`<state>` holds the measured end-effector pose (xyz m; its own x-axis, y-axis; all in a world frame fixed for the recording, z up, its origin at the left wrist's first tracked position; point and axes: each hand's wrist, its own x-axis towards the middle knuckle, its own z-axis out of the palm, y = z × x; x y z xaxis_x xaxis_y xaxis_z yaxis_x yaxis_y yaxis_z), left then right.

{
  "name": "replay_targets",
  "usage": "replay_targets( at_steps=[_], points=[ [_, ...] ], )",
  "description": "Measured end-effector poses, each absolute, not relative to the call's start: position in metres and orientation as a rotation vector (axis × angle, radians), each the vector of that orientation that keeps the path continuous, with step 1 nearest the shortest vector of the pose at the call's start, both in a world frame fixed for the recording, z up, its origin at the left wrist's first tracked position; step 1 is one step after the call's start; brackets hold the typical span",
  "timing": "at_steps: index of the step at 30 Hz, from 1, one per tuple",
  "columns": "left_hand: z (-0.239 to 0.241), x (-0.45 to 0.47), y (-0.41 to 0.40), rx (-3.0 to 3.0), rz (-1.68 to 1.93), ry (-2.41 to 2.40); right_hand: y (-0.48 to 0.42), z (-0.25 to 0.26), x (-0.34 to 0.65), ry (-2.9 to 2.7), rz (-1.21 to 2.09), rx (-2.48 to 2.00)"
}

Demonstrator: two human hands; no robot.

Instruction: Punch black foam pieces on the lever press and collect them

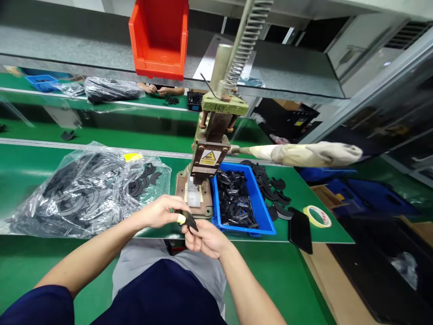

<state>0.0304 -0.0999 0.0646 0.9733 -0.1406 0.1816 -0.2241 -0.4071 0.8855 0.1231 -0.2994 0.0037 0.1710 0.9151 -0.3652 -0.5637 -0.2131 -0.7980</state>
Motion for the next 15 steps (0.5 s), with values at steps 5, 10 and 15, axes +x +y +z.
replay_targets(
  at_steps=[5,10,15],
  points=[
    [0.07,0.027,-0.109,2.197,0.099,-0.352,-0.307,-0.004,0.101,-0.402,1.237,-1.136],
    [0.071,0.027,-0.119,2.179,0.098,-0.345,-0.319,-0.004,0.094,-0.361,1.214,-1.137],
    [0.052,0.019,-0.119,1.932,-0.007,-0.075,-0.328,-0.004,0.097,-0.347,1.32,-1.129]
  ],
)
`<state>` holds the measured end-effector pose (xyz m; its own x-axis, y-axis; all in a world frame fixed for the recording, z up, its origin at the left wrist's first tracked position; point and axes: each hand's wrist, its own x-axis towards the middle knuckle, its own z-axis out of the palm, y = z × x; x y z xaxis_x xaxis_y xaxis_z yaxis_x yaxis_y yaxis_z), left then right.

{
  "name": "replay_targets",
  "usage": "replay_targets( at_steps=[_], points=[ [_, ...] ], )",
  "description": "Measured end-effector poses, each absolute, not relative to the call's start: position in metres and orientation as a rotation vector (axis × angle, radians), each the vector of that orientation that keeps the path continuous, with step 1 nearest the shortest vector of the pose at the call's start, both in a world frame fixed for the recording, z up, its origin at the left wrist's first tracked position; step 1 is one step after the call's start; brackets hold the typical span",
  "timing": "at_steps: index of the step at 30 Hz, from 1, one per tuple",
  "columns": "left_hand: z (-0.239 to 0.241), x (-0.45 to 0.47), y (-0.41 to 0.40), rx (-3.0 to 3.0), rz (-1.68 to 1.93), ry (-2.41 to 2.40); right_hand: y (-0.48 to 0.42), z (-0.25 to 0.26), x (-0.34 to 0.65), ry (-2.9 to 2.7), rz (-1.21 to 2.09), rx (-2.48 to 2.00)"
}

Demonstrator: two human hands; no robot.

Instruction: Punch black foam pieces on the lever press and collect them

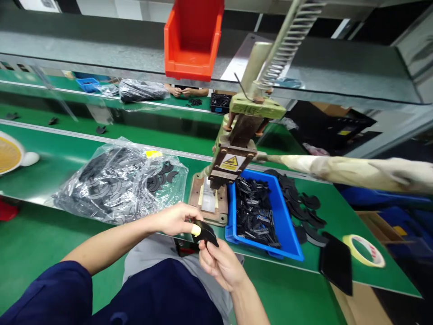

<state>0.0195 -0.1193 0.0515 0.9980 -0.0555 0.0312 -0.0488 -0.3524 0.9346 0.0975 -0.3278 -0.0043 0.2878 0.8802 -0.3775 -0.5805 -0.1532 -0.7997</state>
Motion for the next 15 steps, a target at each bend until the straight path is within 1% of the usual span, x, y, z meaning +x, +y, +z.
replay_targets(
  at_steps=[3,7,11,15],
  points=[
    [0.028,0.017,-0.108,1.73,-0.015,0.162,-0.329,-0.014,0.1,-0.427,1.258,-1.324],
    [0.009,0.019,-0.064,1.491,0.217,0.503,-0.333,-0.037,0.107,-0.642,0.996,-1.716],
    [0.013,0.022,0.004,1.41,0.493,0.802,-0.328,-0.057,0.112,-0.826,0.716,-1.921],
    [0.02,0.029,0.075,1.33,0.704,0.94,-0.31,-0.064,0.115,-1.082,0.363,-1.93]
  ],
)
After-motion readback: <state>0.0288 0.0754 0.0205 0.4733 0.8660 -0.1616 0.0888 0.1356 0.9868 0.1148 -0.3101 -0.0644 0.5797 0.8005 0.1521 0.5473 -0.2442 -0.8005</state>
